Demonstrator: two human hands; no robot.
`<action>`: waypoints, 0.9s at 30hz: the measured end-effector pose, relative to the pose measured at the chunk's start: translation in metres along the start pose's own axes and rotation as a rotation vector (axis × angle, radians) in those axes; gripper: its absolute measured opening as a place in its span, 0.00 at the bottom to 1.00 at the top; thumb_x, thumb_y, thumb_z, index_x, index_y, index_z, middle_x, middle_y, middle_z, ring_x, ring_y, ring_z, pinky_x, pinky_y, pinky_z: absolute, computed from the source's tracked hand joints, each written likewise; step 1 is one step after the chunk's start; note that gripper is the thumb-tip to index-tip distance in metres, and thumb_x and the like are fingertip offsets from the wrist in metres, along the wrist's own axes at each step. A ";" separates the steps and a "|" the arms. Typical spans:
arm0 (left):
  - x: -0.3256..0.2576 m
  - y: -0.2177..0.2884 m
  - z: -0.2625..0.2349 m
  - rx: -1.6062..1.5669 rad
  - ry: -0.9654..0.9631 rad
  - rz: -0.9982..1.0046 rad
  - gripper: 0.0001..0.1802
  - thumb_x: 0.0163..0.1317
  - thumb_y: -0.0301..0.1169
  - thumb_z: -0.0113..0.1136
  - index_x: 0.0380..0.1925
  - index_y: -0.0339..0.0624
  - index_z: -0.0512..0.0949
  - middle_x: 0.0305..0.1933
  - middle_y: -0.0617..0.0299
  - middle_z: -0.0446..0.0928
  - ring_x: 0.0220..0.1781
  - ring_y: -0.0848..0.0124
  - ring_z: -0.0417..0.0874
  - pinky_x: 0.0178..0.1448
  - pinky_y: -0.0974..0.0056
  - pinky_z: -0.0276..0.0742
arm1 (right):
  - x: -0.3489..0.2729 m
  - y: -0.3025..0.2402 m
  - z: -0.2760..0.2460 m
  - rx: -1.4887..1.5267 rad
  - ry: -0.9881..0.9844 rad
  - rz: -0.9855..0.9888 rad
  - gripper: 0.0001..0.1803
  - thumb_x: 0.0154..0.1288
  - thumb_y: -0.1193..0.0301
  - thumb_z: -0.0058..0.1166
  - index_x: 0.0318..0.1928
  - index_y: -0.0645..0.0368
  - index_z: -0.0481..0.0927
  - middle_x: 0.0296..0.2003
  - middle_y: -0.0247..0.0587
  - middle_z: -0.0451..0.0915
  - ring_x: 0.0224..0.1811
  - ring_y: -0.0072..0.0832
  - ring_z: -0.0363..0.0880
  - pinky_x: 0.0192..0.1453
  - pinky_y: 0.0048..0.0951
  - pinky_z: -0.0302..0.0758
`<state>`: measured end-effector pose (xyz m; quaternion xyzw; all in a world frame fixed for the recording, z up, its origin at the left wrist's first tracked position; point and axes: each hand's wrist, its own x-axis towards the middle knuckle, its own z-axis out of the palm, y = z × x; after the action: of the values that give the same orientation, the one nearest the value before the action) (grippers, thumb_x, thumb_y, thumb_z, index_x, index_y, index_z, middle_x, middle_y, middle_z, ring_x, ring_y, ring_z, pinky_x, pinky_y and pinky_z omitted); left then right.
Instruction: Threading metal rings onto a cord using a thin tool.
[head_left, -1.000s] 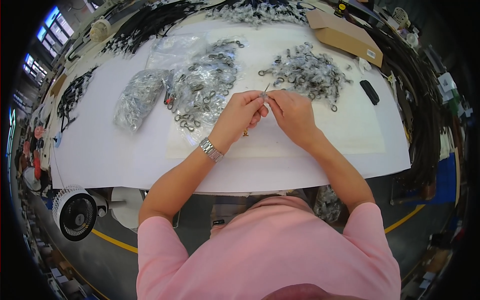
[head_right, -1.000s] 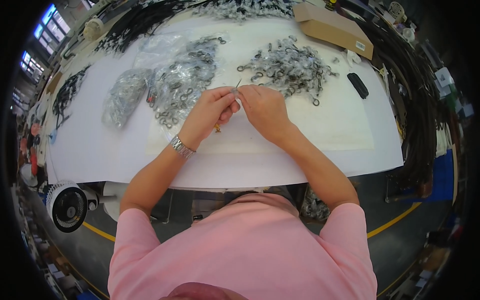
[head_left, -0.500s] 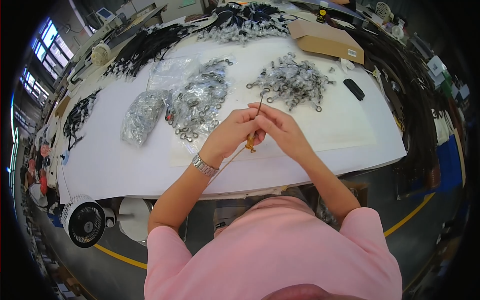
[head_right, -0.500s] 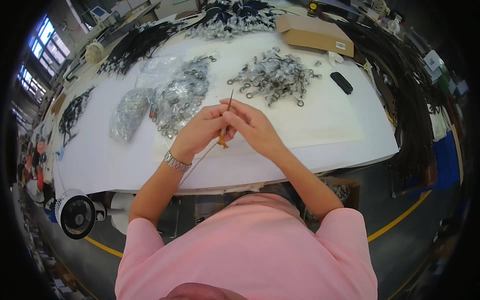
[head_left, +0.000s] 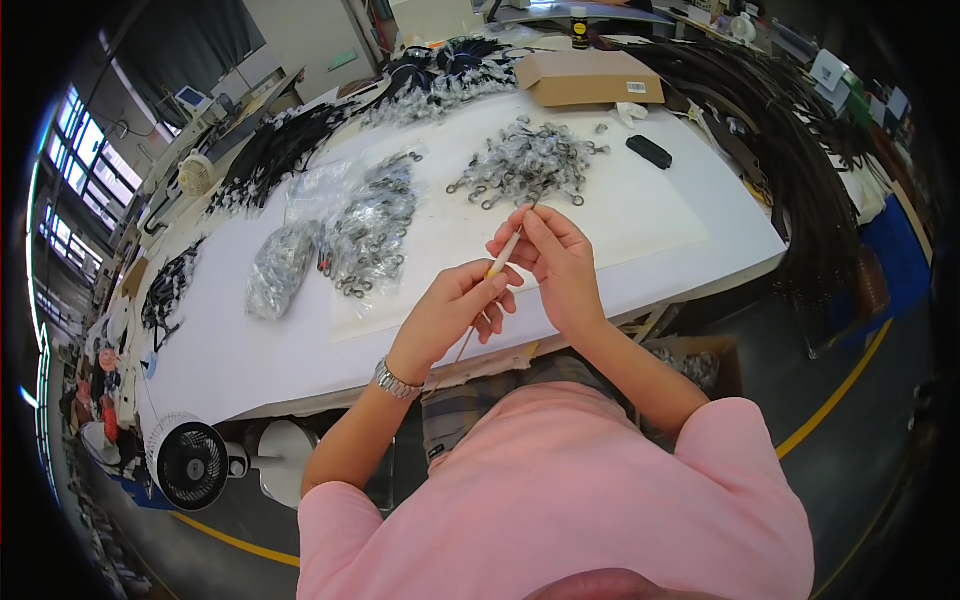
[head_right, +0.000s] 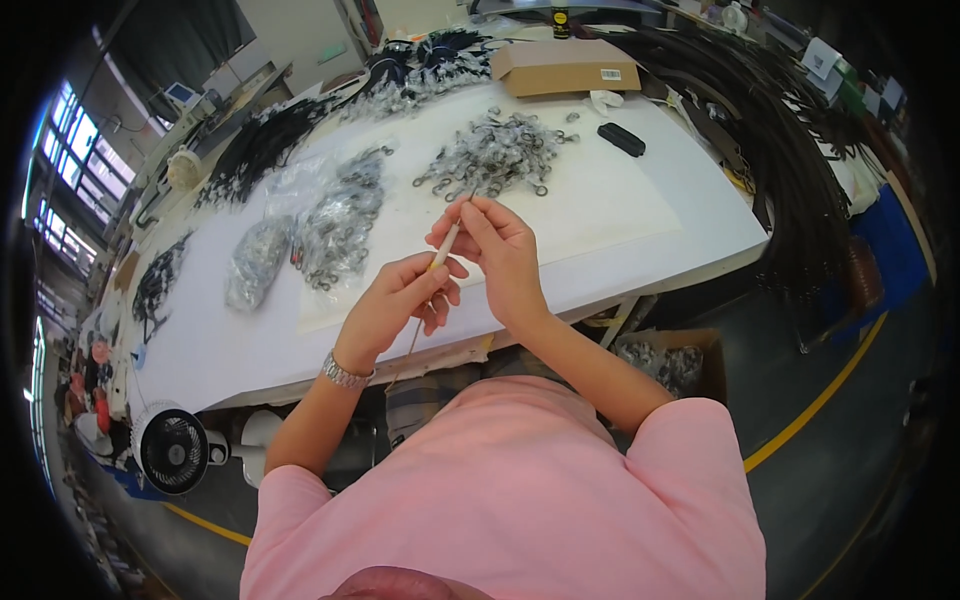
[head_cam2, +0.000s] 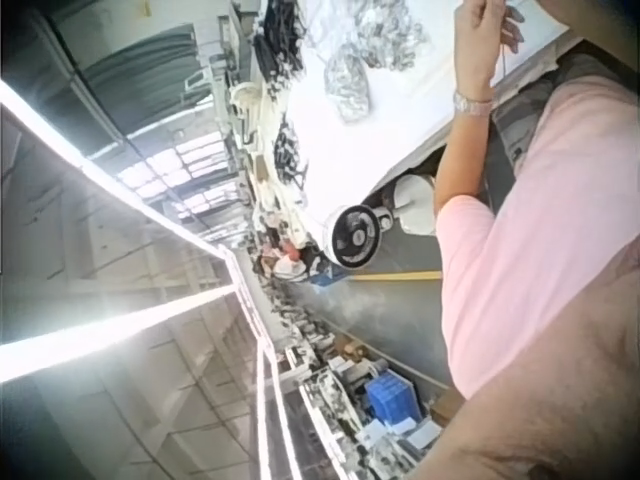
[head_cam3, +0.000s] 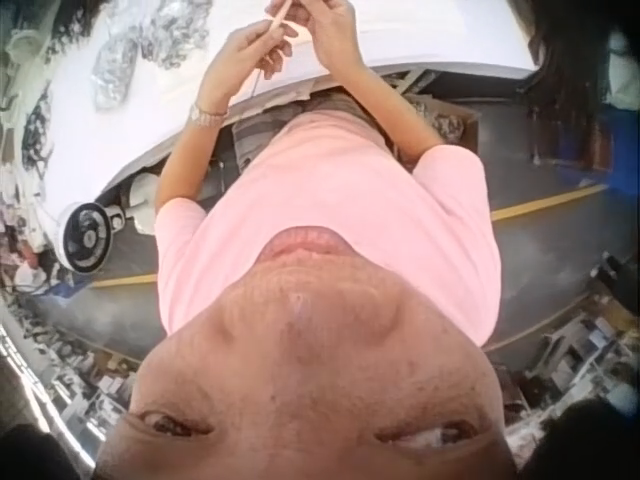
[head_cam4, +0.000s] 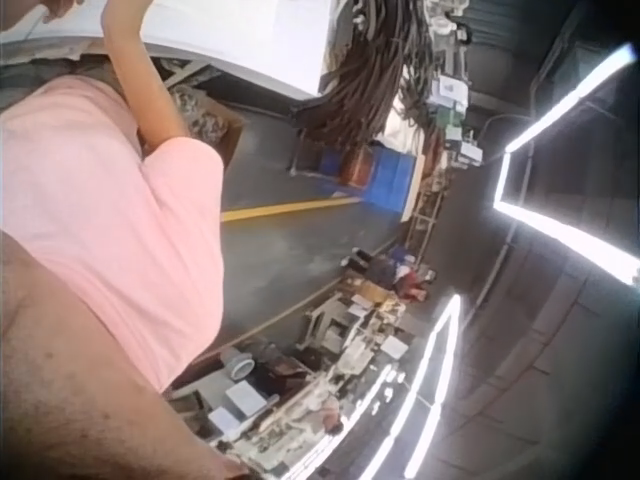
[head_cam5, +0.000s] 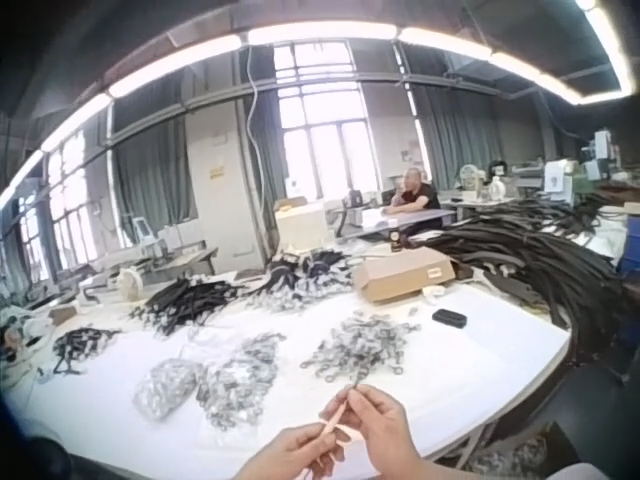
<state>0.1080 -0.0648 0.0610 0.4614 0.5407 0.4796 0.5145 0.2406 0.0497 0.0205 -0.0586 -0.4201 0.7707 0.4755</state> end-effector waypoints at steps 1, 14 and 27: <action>-0.004 0.003 0.004 0.034 0.034 -0.022 0.16 0.79 0.37 0.54 0.47 0.34 0.82 0.32 0.65 0.80 0.25 0.82 0.76 0.27 0.75 0.69 | 0.000 -0.005 -0.002 0.053 -0.035 0.015 0.13 0.83 0.63 0.49 0.49 0.60 0.77 0.41 0.41 0.84 0.47 0.33 0.88 0.53 0.32 0.84; -0.014 0.012 0.034 0.009 0.080 0.146 0.14 0.79 0.35 0.54 0.48 0.35 0.82 0.31 0.67 0.79 0.19 0.84 0.62 0.23 0.74 0.56 | -0.029 -0.030 0.007 -0.232 -0.214 0.116 0.16 0.84 0.61 0.46 0.47 0.60 0.79 0.44 0.43 0.87 0.38 0.16 0.79 0.44 0.23 0.78; -0.057 -0.006 -0.007 0.226 0.299 0.158 0.13 0.80 0.31 0.51 0.44 0.35 0.84 0.22 0.68 0.76 0.19 0.87 0.62 0.24 0.76 0.55 | 0.064 -0.031 0.015 0.046 -0.075 -0.075 0.13 0.82 0.63 0.51 0.48 0.62 0.78 0.49 0.50 0.86 0.52 0.34 0.87 0.63 0.34 0.82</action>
<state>0.1031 -0.1228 0.0612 0.4809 0.6234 0.5179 0.3343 0.2200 0.0972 0.0715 -0.0028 -0.4219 0.7633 0.4892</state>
